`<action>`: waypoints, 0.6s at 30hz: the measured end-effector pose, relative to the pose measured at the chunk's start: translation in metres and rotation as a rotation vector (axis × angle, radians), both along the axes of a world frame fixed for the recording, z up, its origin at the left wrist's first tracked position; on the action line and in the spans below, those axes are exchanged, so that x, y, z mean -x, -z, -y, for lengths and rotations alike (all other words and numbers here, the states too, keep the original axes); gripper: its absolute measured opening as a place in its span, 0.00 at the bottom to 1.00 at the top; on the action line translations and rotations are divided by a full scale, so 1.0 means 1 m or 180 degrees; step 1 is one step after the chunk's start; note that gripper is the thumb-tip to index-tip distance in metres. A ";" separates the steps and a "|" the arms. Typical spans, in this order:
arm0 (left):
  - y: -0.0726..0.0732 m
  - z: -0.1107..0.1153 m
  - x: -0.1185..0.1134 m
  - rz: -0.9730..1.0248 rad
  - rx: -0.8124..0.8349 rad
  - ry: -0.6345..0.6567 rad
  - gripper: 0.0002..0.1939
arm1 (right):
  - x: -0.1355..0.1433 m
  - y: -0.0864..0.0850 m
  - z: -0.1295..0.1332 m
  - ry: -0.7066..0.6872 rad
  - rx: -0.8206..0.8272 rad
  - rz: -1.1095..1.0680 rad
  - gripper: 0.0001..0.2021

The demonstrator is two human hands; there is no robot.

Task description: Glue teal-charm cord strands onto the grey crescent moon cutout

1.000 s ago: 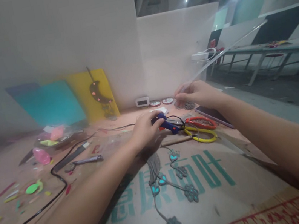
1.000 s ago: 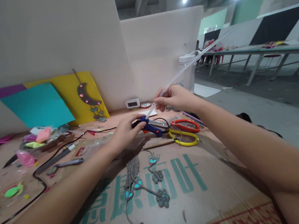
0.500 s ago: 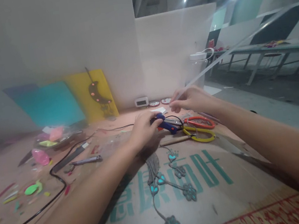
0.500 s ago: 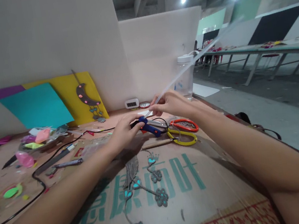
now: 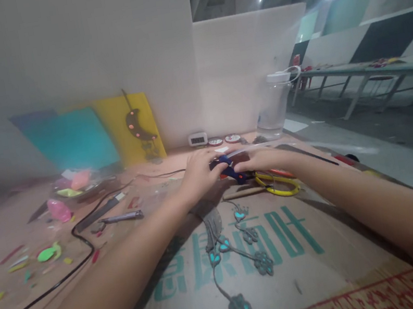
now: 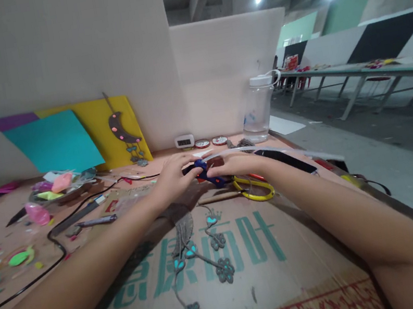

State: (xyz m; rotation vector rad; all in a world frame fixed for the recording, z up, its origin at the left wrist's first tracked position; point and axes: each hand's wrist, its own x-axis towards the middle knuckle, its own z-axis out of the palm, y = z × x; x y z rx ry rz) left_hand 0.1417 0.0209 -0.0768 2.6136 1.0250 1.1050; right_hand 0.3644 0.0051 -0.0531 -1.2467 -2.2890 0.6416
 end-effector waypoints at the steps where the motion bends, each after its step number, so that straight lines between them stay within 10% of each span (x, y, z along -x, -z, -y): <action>1: 0.000 0.000 0.000 -0.0027 0.0000 -0.0047 0.11 | 0.004 0.004 0.001 -0.0033 0.0055 0.0144 0.18; 10: -0.017 0.003 0.006 -0.0090 0.0037 0.0077 0.16 | 0.031 0.021 0.008 0.0713 0.0002 0.0402 0.14; 15: -0.038 0.009 0.044 0.0435 -0.0289 -0.0143 0.12 | 0.026 0.008 0.015 0.1065 0.0081 0.0383 0.18; 18: -0.025 0.022 0.072 0.0486 -0.0192 -0.0530 0.13 | 0.022 0.006 0.017 0.1099 0.0032 0.0301 0.19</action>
